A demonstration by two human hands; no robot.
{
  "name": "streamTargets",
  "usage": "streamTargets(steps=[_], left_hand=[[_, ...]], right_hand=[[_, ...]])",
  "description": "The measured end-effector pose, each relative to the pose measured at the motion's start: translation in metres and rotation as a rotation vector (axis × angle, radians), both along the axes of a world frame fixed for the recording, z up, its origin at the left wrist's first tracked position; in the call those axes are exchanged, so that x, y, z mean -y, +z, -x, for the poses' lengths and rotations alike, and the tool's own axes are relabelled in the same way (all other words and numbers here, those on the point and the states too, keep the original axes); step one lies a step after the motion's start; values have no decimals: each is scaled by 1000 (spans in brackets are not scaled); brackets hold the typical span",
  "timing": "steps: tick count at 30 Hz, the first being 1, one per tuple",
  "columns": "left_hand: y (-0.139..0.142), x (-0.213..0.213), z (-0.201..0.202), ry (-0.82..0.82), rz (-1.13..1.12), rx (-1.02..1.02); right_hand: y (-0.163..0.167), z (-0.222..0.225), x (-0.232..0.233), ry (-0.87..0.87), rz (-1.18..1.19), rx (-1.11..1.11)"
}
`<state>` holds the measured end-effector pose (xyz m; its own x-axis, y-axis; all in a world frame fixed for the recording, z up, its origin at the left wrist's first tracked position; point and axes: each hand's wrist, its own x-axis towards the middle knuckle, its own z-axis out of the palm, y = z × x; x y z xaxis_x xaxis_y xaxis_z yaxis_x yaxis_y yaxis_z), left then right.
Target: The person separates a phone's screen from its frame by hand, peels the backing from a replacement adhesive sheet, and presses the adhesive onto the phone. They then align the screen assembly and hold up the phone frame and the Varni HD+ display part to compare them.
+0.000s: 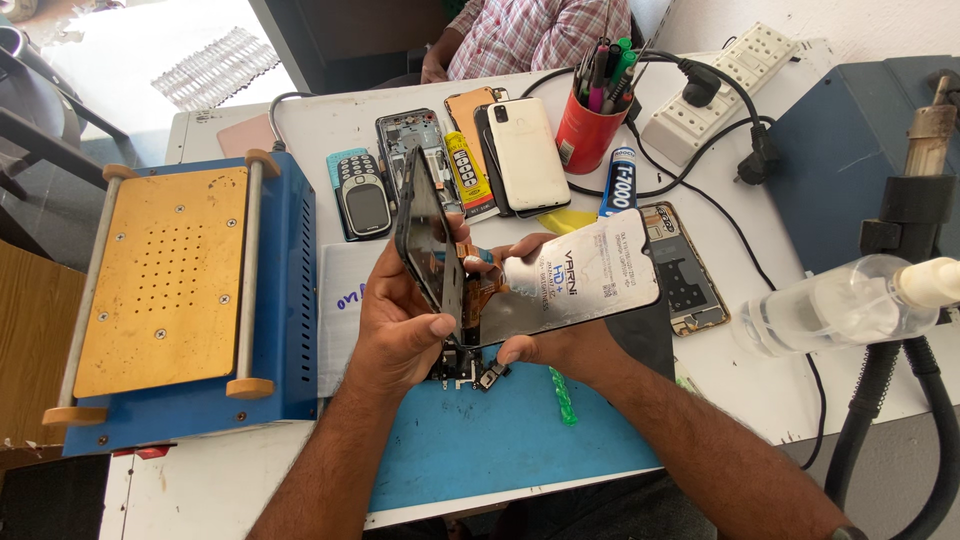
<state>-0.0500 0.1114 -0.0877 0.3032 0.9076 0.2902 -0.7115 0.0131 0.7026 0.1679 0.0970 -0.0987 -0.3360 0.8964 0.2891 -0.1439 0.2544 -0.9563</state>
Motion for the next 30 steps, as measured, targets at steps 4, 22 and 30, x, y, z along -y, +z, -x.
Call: streamTargets(steps=[4, 22, 30], left_hand=[[1, 1, 0, -2, -13, -2], [3, 2, 3, 62, 9, 9], [9, 3, 3, 84, 29, 13]], right_hand=[[-1, 1, 0, 18, -9, -29], [2, 3, -1, -24, -97, 19], [-4, 3, -3, -6, -109, -6]])
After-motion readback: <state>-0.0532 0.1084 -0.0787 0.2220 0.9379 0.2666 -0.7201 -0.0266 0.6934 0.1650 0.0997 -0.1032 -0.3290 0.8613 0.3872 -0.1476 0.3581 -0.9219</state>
